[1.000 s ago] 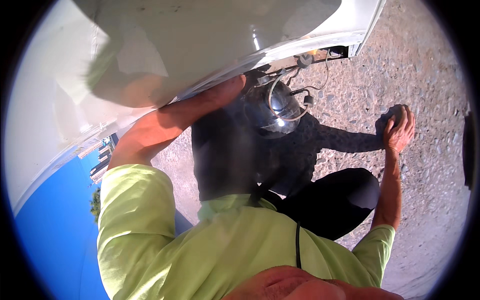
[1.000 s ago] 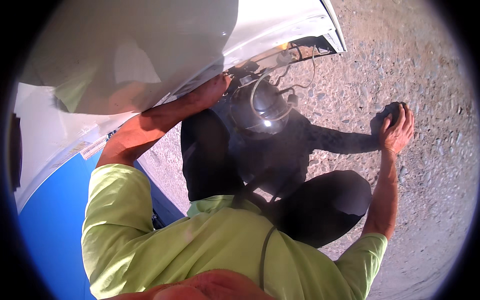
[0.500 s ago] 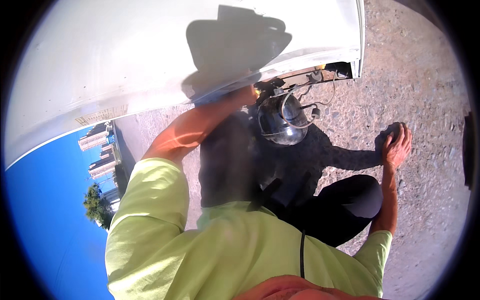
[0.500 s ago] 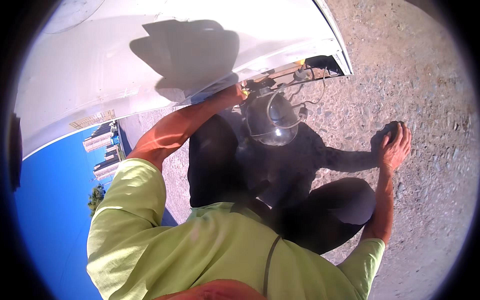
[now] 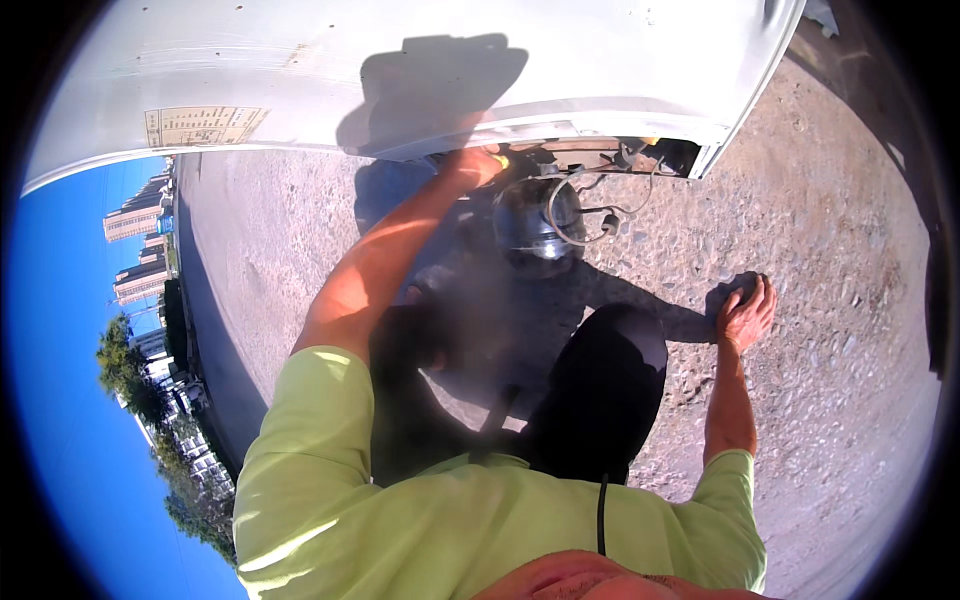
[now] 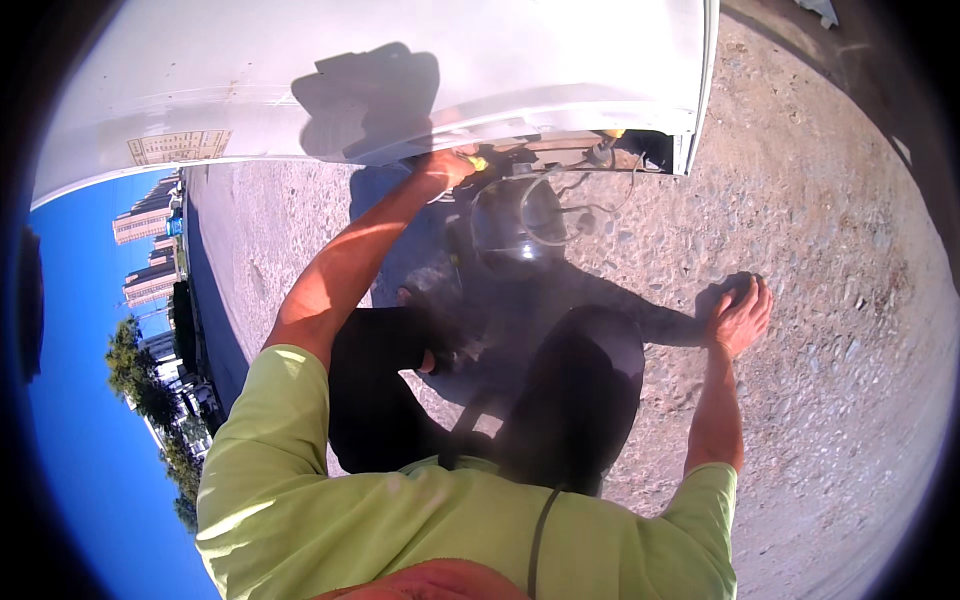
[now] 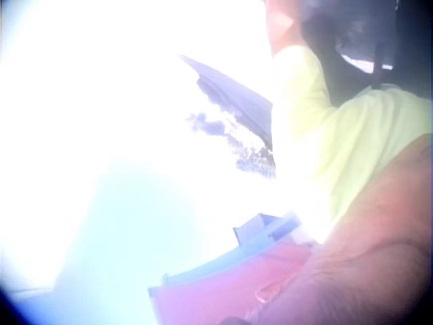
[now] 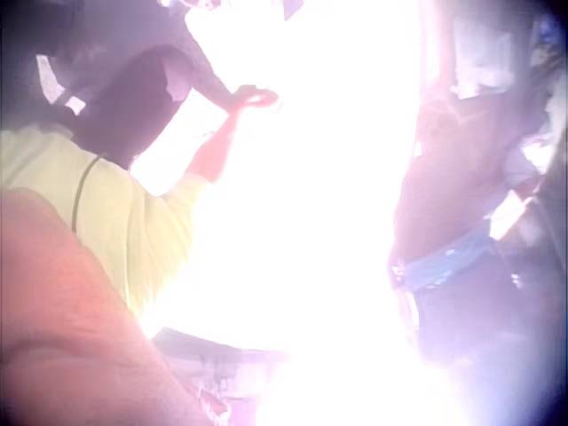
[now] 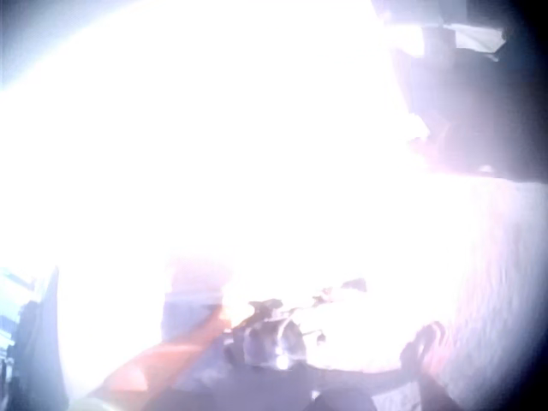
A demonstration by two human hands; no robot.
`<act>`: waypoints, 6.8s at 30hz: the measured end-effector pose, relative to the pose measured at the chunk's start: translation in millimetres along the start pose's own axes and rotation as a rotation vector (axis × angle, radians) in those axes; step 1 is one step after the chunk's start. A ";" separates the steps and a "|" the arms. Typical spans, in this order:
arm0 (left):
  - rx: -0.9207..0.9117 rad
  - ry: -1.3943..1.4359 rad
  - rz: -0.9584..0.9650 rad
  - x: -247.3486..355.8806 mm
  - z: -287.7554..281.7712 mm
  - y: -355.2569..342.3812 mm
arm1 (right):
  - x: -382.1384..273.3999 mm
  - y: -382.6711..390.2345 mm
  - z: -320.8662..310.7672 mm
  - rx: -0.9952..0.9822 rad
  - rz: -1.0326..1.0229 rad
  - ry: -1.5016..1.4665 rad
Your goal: The person disassembles a refrigerator unit by removing external panels and a door using a screwdriver, and then works on the internal components near the compressor.
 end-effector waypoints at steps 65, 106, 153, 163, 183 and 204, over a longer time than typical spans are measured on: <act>0.232 -0.201 0.282 50.8 -41.1 37.3 | -12.1 0.0 -2.1 0.022 -0.058 0.084; 0.194 -0.113 0.203 22.3 -17.8 46.8 | -19.3 -7.6 -5.7 0.051 -0.122 0.044; 0.297 0.077 0.410 61.6 -60.7 78.2 | -9.7 6.8 -8.1 0.193 -0.178 0.050; 0.168 -0.132 0.371 25.5 -20.3 25.0 | -5.5 6.4 3.7 0.160 -0.177 0.066; 0.318 -0.177 0.290 32.5 -36.0 39.0 | -10.2 8.5 6.1 0.134 -0.150 0.056; 0.093 -0.089 0.083 19.5 -26.6 36.9 | -24.3 -0.8 -16.6 0.029 -0.098 0.055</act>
Point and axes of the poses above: each hand's wrist, its own y-axis away from the middle knuckle, its own z-axis out of the palm, x = y × z, the point moved 10 cm from there along -y, towards the middle knuckle, and after that the axes turned 15 degrees about y, right-handed, at the moved point
